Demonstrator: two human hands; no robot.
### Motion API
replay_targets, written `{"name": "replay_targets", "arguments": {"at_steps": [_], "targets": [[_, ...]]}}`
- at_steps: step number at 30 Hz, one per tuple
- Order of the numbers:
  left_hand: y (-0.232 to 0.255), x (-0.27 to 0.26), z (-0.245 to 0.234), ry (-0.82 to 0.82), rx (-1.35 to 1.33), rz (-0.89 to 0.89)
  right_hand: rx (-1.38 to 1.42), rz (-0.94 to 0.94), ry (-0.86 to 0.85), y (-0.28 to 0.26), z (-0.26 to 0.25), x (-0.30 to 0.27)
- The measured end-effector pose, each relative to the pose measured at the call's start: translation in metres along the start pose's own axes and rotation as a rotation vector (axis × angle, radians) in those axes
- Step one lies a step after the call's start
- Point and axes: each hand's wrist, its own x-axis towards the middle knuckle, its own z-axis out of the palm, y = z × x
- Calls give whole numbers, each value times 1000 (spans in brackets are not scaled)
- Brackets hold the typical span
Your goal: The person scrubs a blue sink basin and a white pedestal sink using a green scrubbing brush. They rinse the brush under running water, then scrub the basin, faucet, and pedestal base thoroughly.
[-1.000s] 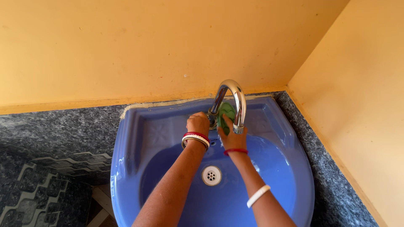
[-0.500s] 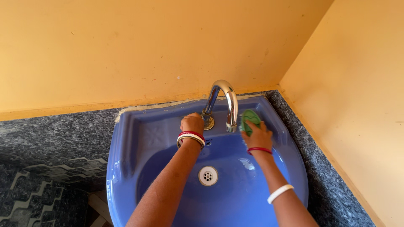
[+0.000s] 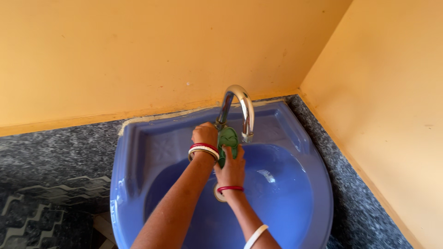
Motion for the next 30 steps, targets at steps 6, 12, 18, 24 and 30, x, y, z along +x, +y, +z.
{"name": "replay_targets", "arguments": {"at_steps": [6,12,18,24,30], "targets": [[-7,-2,-8,-25,-19,51,-78,158,-265,25,-25,23],[-13,-5,-20,-55,-36,82,-367,115,-131,102,-76,61],[-16,-4,-22,-85,-63,78,-637,101,-237,134,-134,54],[-15,-5,-22,-70,-78,89,-630,244,-392,146,-187,2],[-17,-6,-28,-76,-52,72,-612,523,-490,159,-221,-41]]}}
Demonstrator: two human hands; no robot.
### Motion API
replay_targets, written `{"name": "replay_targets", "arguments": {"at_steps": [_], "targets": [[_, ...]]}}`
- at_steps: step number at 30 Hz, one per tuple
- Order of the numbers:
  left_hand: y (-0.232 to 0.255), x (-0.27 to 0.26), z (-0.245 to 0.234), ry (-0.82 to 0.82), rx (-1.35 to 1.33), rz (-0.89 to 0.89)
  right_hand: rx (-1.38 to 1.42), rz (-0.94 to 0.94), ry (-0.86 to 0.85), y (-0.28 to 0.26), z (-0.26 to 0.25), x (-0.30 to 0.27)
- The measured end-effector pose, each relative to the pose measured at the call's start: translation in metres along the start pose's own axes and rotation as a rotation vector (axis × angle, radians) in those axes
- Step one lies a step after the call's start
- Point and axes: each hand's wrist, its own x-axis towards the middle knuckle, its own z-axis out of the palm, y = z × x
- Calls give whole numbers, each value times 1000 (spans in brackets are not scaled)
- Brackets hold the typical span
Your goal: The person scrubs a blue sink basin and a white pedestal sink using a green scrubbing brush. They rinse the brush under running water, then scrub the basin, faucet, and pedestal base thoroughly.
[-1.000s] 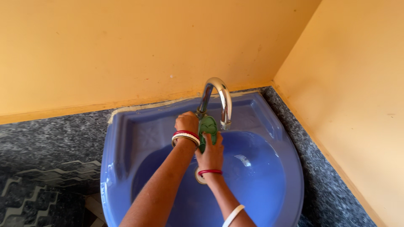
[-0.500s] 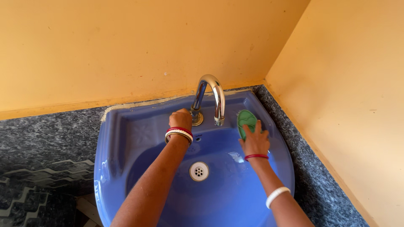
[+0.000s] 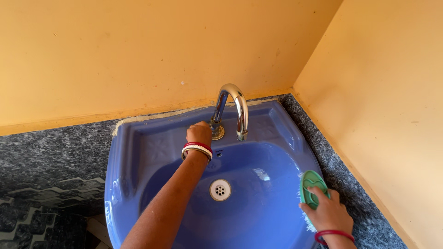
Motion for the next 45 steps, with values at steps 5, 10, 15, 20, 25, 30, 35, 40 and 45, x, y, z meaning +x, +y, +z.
{"name": "replay_targets", "arguments": {"at_steps": [5,10,15,20,25,30,35,40,45], "targets": [[-2,-3,1,-6,3,14,108,-4,91,8,9,32],[-4,-3,-5,-10,24,28,166,-26,154,-21,2,99],[-4,-1,-6,-98,69,63,240,-21,171,-43,-15,148],[-5,1,-2,-25,32,44,224,-53,113,-17,-16,135],[-8,-2,-10,-49,43,62,142,-119,109,12,-7,66],[-12,-6,-29,-87,58,74,-43,-99,7,27,6,-19],[-13,-9,-35,-142,124,115,-45,-21,-56,27,7,-40],[-13,-6,-31,-119,114,102,71,-72,46,22,-3,9],[-10,-2,-20,-107,125,88,157,-64,102,12,-6,78]]}}
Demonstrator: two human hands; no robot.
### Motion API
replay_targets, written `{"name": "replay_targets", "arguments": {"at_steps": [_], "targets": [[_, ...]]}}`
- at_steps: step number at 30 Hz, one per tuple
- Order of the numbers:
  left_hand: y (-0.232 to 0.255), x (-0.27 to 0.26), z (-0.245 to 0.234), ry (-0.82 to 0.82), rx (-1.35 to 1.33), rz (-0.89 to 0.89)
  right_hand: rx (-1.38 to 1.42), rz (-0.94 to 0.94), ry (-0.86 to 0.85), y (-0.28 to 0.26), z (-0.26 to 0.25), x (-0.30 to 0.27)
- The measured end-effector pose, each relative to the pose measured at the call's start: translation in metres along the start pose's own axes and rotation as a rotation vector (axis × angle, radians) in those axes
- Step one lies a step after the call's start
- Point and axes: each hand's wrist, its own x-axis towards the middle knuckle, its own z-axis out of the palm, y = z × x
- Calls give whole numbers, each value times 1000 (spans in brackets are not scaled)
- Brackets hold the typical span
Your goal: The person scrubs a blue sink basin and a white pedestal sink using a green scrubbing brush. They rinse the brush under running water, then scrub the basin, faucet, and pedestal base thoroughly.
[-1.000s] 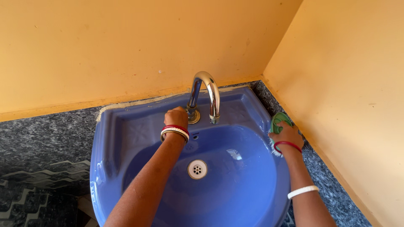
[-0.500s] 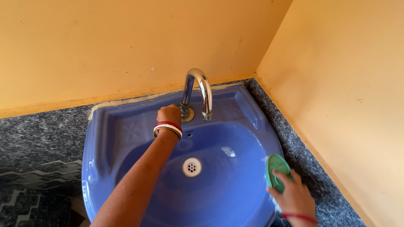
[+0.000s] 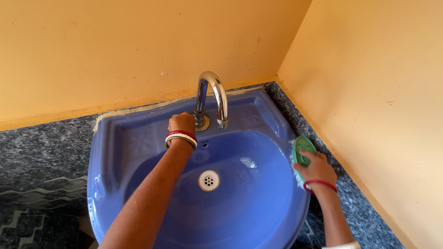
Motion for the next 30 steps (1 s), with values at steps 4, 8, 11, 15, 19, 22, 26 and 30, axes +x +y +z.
{"name": "replay_targets", "arguments": {"at_steps": [4,8,11,15,19,22,26,30], "targets": [[0,3,2,19,-19,-26,152,5,-17,-7,-2,42],[-1,-2,0,21,-10,5,150,-48,55,-16,2,47],[-2,-1,-5,20,-28,-4,86,-46,94,-24,4,33],[-4,-3,-7,7,-18,-4,-57,-24,148,-36,11,-6],[-5,-6,-11,29,-17,-7,-71,-46,99,-38,13,-50],[-3,-8,-14,20,1,2,-82,-26,93,-39,14,-63],[-3,-9,-14,-12,40,14,-86,-59,108,-44,17,-50],[0,-5,-10,15,-13,-18,-27,-146,213,-54,24,-25]]}}
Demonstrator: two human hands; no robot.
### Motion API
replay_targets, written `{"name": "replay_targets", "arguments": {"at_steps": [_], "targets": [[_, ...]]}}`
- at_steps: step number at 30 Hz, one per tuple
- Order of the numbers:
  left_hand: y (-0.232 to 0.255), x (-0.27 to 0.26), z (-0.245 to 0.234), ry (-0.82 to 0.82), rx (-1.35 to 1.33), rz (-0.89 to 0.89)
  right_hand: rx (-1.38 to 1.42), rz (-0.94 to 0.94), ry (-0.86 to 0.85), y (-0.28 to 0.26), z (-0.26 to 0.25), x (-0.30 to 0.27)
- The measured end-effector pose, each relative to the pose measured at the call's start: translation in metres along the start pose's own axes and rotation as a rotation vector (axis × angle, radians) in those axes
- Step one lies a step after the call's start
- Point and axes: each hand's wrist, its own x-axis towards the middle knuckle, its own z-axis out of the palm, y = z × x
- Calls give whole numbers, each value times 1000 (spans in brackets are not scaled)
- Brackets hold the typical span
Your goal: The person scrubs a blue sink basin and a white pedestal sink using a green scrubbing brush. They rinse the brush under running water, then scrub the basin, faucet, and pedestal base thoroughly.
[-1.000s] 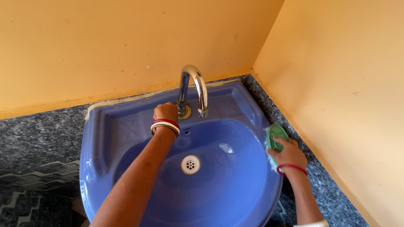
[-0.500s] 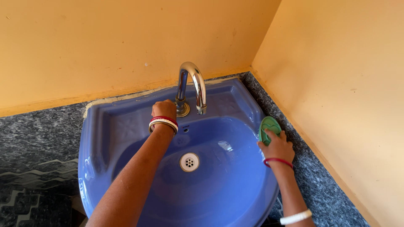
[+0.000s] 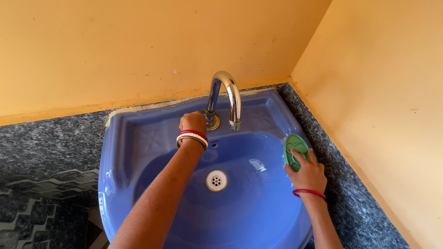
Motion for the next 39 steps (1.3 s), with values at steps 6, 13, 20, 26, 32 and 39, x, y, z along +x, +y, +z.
{"name": "replay_targets", "arguments": {"at_steps": [6,13,20,26,32,39], "targets": [[5,6,9,6,13,2,-2,-109,70,-23,19,26],[4,4,6,23,14,-9,22,-173,23,-50,30,75],[8,2,0,-4,66,7,86,-375,71,-141,55,85],[9,8,6,5,18,-32,197,-273,-123,-203,57,36],[13,7,10,44,25,-47,168,-247,-118,-176,44,57],[6,5,4,48,-24,-32,226,-47,-206,-116,27,111]]}}
